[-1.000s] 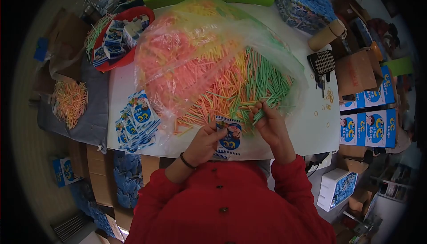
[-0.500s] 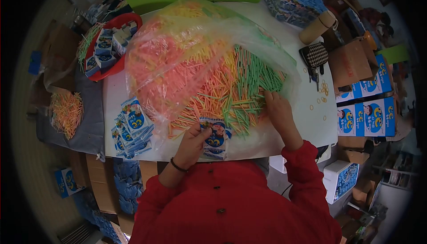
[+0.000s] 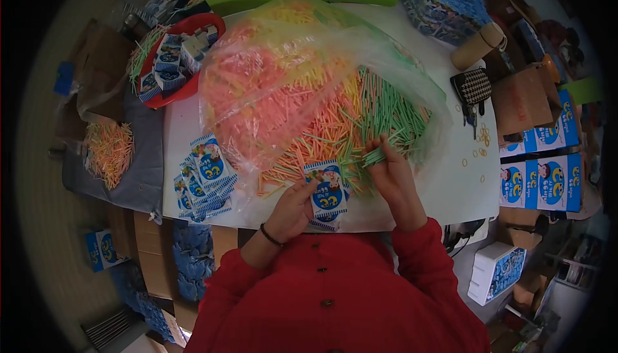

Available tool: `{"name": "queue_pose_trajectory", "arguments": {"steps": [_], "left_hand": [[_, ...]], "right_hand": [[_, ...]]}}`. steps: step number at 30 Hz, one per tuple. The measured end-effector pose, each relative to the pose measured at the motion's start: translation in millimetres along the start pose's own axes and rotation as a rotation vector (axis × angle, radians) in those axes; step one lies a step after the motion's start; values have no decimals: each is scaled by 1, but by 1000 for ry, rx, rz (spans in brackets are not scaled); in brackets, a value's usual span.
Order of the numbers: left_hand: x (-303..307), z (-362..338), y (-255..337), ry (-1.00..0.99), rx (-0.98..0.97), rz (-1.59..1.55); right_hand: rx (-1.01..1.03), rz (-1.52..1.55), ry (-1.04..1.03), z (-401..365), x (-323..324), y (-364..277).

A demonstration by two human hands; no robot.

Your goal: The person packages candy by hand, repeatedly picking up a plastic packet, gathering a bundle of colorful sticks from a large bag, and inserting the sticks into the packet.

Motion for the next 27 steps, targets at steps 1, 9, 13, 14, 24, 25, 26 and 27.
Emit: {"name": "queue_pose_trajectory", "arguments": {"steps": [1, 9, 13, 14, 24, 25, 26, 27], "left_hand": [[2, 0, 2, 5, -4, 3], [28, 2, 8, -16, -286, 247], [35, 3, 15, 32, -437, 422], [35, 3, 17, 20, -450, 451], [19, 5, 13, -150, -501, 767], [20, 5, 14, -149, -502, 767], [23, 5, 13, -163, -499, 809], [23, 5, 13, -176, -495, 851]], "right_hand": [[-6, 2, -3, -3, -4, 4], [652, -1251, -41, -12, -11, 18], [815, -1754, -84, -17, -11, 24], [702, -1660, -33, -13, -9, 19], [294, -882, -502, -56, -93, 36], [294, -882, -503, -56, -93, 38], [281, -900, -519, -55, -93, 41], [268, -917, -535, -54, -93, 43]]}}
Point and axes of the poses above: each hand's wrist, its own z-axis towards the middle knuckle, its own x-axis out of the back of the hand, y = z × x, the point moved 4 cm from there along z, towards the middle knuckle, and after that the axes turned 14 degrees about -x, right-handed, at the moved point
